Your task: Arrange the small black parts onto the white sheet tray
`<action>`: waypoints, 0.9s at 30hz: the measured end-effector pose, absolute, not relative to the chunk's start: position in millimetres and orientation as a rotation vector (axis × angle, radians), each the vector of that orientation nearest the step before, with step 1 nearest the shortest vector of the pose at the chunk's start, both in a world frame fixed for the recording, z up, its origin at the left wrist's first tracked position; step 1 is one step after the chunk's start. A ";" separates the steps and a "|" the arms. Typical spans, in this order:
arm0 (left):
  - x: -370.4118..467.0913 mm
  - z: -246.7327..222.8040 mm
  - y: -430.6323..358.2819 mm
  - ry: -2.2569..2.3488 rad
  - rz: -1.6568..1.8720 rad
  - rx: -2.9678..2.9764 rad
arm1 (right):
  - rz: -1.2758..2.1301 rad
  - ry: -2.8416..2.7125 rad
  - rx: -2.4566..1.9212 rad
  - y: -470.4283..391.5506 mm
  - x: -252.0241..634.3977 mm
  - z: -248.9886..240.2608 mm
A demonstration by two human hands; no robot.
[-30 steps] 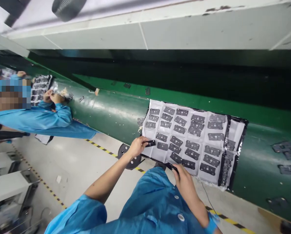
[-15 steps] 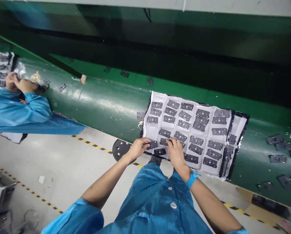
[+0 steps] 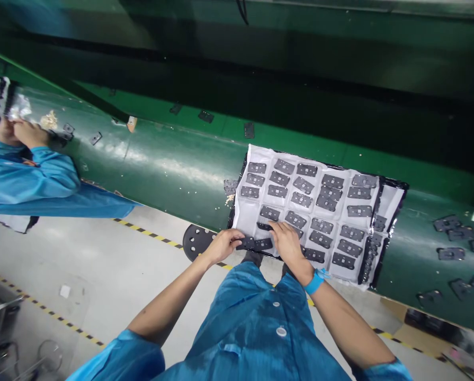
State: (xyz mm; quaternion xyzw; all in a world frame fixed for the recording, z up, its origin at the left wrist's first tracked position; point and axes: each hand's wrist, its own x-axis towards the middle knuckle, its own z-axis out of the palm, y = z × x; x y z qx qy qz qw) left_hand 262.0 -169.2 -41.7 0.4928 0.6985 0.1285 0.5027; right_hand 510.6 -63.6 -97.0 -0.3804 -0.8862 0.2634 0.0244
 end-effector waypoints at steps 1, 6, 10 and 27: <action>260.8 -41.6 -169.2 1.690 0.313 1.189 | 0.801 -2.760 -1.162 -61.8 509.1 -98.8; 260.5 -38.8 -171.8 1.697 0.341 1.193 | 0.708 -2.833 -1.147 -67.2 510.1 -99.5; 256.3 -36.2 -176.5 1.722 0.357 1.218 | 0.650 -2.858 -1.185 -87.4 511.0 -87.2; 252.7 -66.9 -86.6 2.053 -0.006 1.635 | 0.745 -2.710 -1.259 -123.2 510.2 -97.5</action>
